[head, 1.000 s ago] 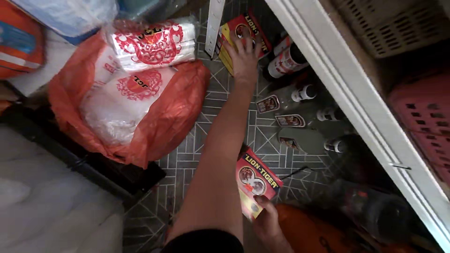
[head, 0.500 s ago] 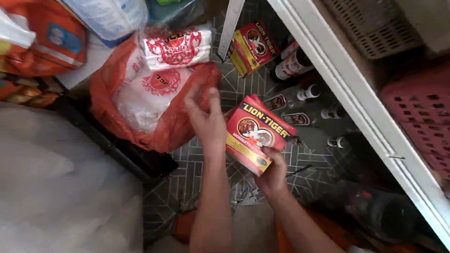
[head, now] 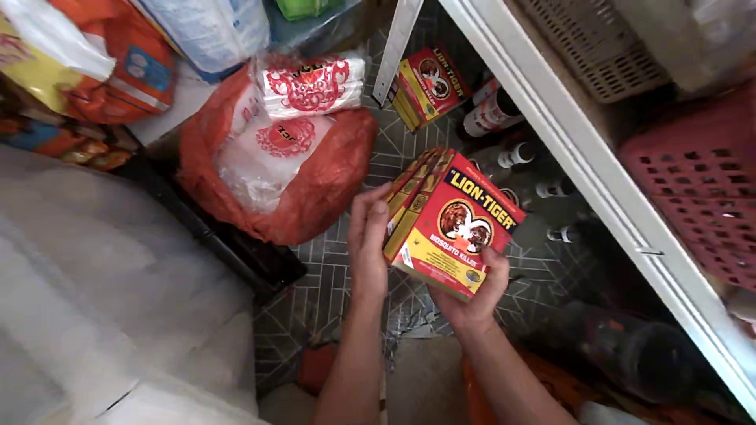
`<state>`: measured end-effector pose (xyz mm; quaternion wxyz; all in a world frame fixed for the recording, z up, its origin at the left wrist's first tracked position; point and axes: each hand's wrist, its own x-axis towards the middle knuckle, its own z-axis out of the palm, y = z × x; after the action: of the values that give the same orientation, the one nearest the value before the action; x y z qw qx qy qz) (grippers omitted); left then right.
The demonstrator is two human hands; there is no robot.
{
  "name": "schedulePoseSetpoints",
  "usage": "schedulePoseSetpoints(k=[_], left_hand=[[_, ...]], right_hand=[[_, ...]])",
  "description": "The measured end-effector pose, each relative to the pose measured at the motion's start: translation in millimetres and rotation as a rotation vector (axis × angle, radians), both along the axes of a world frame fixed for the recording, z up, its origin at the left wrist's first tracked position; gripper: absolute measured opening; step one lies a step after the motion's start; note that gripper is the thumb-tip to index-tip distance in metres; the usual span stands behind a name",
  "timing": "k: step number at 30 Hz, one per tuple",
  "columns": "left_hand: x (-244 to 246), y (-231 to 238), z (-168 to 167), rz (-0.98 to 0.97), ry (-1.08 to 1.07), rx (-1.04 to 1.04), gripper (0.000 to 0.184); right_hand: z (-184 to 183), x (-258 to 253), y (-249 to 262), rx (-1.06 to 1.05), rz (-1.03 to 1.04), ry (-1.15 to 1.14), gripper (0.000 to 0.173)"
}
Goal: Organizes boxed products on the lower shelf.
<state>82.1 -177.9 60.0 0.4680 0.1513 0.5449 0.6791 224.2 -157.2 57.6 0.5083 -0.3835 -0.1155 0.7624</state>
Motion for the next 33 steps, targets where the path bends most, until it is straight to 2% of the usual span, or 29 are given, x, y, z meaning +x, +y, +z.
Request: schedulePoseSetpoints(k=[3,6,7,9,10,11,13,15,18,20,21,23,25,26,28,31,33], left_hand=[[13,-8,8,0.038,-0.025,-0.04,0.049],[21,-14,11,0.068,-0.073,-0.013,0.058],[25,-18,9,0.073,-0.106,0.03,0.069],[34,-26,6,0.051,-0.183,0.114,0.103],[39,-30,6,0.024,-0.217,0.105,0.117],[45,-34,8,-0.008,-0.261,0.051,0.123],[50,-35,11,-0.074,-0.308,-0.109,0.11],[45,-35,9,-0.162,-0.319,-0.195,0.1],[43,-34,2,-0.238,-0.324,-0.233,0.107],[44,-33,-1,-0.217,-0.308,-0.23,0.107],[45,-32,-2,-0.175,-0.288,-0.237,0.103],[41,-23,-1,-0.087,-0.242,-0.249,0.091],[28,-8,0,-0.077,-0.213,-0.236,0.08],[20,3,0,-0.088,-0.192,-0.229,0.078],[8,28,-1,-0.094,-0.145,-0.228,0.075],[-3,69,-7,-0.088,-0.071,-0.215,0.084],[-7,93,-14,-0.077,-0.064,-0.198,0.088]], right_hand=[[2,-5,-6,-0.035,-0.062,-0.058,0.057],[6,-5,-11,-0.022,-0.053,-0.08,0.059],[8,-5,-12,-0.009,-0.052,-0.088,0.058],[12,-8,-14,0.028,-0.065,-0.116,0.057],[13,-12,-14,0.046,-0.072,-0.144,0.055],[15,-16,-15,0.06,-0.074,-0.176,0.05],[16,-24,-15,0.063,-0.057,-0.253,0.038],[14,-27,-15,0.046,-0.049,-0.321,0.033],[8,-25,-15,0.032,-0.028,-0.348,0.036],[5,-25,-12,0.013,0.021,-0.37,0.038],[5,-24,-10,0.003,0.062,-0.373,0.042],[3,-20,-3,0.011,0.173,-0.38,0.065],[0,-16,4,0.026,0.258,-0.399,0.088],[-1,-15,3,0.016,0.278,-0.432,0.093],[-3,-12,-6,-0.003,0.312,-0.528,0.096],[-6,-5,-28,-0.022,0.336,-0.572,0.093],[-11,5,-44,-0.005,0.373,-0.567,0.1]])
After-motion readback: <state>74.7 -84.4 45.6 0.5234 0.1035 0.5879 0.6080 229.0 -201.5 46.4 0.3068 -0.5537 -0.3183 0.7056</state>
